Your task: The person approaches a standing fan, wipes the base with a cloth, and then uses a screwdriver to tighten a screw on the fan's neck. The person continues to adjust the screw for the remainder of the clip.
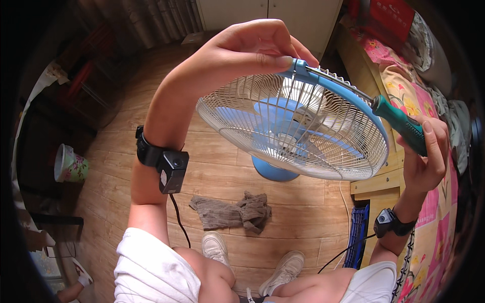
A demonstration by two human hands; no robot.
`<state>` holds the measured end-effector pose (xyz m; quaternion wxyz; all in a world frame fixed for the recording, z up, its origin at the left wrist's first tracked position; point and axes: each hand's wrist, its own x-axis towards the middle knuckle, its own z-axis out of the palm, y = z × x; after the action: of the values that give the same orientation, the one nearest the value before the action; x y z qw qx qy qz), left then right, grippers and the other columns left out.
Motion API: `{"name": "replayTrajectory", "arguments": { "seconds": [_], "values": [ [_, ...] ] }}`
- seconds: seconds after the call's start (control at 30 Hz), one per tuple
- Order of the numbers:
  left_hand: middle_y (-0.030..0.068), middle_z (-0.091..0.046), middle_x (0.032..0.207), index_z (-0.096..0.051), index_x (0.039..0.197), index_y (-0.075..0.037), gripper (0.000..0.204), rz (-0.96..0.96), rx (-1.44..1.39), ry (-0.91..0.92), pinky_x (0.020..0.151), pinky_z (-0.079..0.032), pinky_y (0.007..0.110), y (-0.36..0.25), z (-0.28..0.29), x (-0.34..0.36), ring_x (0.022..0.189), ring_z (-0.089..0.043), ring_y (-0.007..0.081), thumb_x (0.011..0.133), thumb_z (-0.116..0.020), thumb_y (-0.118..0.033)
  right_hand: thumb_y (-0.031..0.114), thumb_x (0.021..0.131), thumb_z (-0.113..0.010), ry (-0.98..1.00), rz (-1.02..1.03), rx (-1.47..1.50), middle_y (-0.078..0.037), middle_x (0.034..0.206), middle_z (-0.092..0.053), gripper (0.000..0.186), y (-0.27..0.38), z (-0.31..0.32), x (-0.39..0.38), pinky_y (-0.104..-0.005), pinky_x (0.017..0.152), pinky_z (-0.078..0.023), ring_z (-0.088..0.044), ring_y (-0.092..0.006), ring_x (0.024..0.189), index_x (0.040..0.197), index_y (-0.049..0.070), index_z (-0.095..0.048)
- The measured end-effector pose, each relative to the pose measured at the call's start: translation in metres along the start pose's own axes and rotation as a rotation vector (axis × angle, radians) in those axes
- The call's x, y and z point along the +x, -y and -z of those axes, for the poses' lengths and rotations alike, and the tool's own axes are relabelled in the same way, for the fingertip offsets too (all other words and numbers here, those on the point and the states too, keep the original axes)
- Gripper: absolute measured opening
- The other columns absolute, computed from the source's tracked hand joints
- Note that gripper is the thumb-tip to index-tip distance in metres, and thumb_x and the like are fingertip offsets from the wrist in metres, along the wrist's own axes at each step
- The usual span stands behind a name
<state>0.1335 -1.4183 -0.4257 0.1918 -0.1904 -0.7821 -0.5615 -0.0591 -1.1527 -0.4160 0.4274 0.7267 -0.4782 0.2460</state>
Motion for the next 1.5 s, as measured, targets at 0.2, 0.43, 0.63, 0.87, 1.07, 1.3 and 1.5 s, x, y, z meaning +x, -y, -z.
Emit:
{"name": "replayTrajectory", "arguments": {
  "seconds": [0.2,0.43,0.63,0.87,1.07,1.3,1.5],
  "values": [
    [0.0192,-0.058,0.11,-0.056,0.096,-0.002,0.013,-0.011,0.0,0.011,0.088,-0.046,0.035,0.002,-0.001,0.002,0.104,-0.057,0.0237,0.086,-0.055,-0.011,0.047,0.081,-0.06,-0.288,-0.447,0.45,-0.004,0.071,-0.054,0.053,0.02,-0.028,-0.006,-0.0165,0.049,-0.038,-0.051,-0.007,0.056,0.098,-0.003,-0.054],
    [0.0185,-0.059,0.109,-0.056,0.098,-0.004,0.014,-0.041,0.043,0.029,0.087,-0.047,0.037,0.002,-0.002,0.002,0.104,-0.058,0.0262,0.086,-0.055,-0.011,0.057,0.09,-0.032,-0.066,-1.204,0.914,0.004,0.044,-0.037,0.061,0.018,-0.014,0.001,-0.0177,0.034,-0.015,-0.025,-0.0012,0.033,0.083,0.001,-0.053],
    [0.0187,-0.059,0.109,-0.056,0.099,-0.004,0.016,-0.052,0.027,0.021,0.087,-0.048,0.038,0.003,0.0,0.002,0.104,-0.058,0.0262,0.085,-0.056,-0.013,0.048,0.092,-0.041,-0.004,-1.199,0.962,0.007,0.044,-0.034,0.048,0.021,-0.006,0.004,-0.018,0.035,-0.013,-0.022,0.0005,0.034,0.085,0.001,-0.054],
    [0.0189,-0.059,0.109,-0.057,0.1,-0.004,0.019,-0.051,0.067,0.022,0.087,-0.048,0.039,0.004,0.001,0.001,0.103,-0.059,0.0269,0.085,-0.056,-0.016,0.04,0.091,-0.048,-0.086,-0.919,0.792,0.005,0.054,-0.042,0.04,0.022,-0.01,-0.005,-0.0159,0.037,-0.016,-0.029,0.0016,0.039,0.095,0.0,-0.054],
    [0.0193,-0.059,0.11,-0.056,0.102,-0.004,0.02,-0.042,0.043,0.032,0.087,-0.047,0.039,0.004,0.004,0.0,0.104,-0.058,0.0275,0.085,-0.055,-0.014,0.032,0.087,-0.058,-0.101,-0.474,0.468,-0.008,0.093,-0.056,0.039,0.012,-0.013,-0.014,-0.0223,0.064,-0.043,-0.054,-0.012,0.074,0.105,-0.002,-0.052],
    [0.0194,-0.057,0.112,-0.054,0.106,-0.006,0.021,-0.035,0.038,0.052,0.091,-0.045,0.041,0.003,0.004,0.001,0.108,-0.055,0.0292,0.085,-0.054,-0.013,0.005,0.079,-0.064,-0.046,-0.321,0.535,-0.013,0.105,-0.056,0.037,-0.006,-0.017,-0.017,-0.0316,0.077,-0.047,-0.057,-0.0213,0.089,0.112,0.001,-0.048],
    [0.0195,-0.057,0.112,-0.053,0.108,-0.008,0.022,-0.046,0.046,0.061,0.092,-0.044,0.043,0.004,0.004,0.001,0.108,-0.055,0.0307,0.086,-0.053,-0.012,0.001,0.074,-0.068,-0.066,0.042,-0.067,-0.017,0.092,-0.06,0.032,-0.008,-0.018,-0.007,-0.0327,0.071,-0.049,-0.06,-0.0271,0.079,0.102,0.004,-0.052]
  ]
}}
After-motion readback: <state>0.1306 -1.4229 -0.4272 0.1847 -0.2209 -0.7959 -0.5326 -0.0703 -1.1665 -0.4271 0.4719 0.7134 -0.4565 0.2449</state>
